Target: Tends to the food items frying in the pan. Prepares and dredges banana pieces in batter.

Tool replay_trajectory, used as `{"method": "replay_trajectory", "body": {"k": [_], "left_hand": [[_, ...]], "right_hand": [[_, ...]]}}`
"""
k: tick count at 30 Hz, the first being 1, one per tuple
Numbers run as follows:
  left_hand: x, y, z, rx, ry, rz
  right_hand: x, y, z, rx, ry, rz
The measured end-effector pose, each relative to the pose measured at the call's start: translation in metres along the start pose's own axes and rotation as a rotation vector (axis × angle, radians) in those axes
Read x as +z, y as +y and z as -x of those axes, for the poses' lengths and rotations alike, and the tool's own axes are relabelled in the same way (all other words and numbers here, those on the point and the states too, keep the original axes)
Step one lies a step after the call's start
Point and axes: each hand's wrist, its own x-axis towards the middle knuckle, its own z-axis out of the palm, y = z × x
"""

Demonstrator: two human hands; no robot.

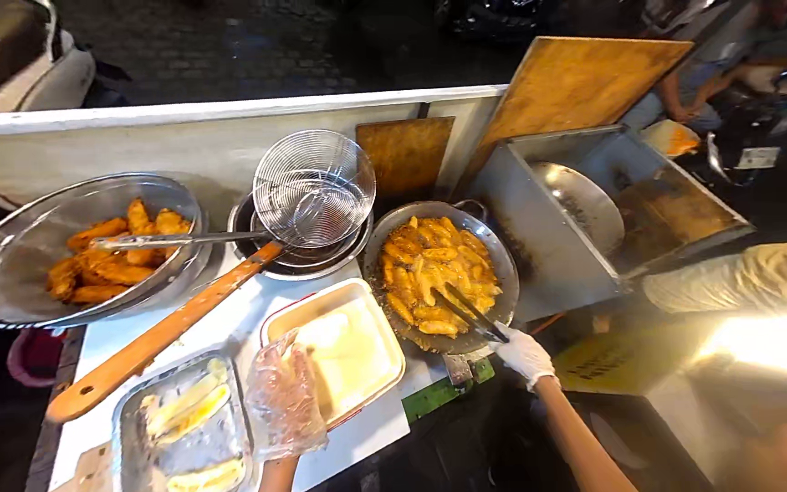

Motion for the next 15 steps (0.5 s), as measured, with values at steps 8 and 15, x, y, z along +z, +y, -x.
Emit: {"method": "replay_trajectory", "body": {"k": [8,15], "left_hand": [[-0.004,0.006,0.001,0.008,-0.015,-0.02],[0.008,-0.011,-0.001,0.006,0.06,-0.095]], "right_hand": [[0.019,-0.058,-0.025,0.097,0.065,0.18],[-0.022,-0.086,0.014,0.064,0.094,0.084]]}}
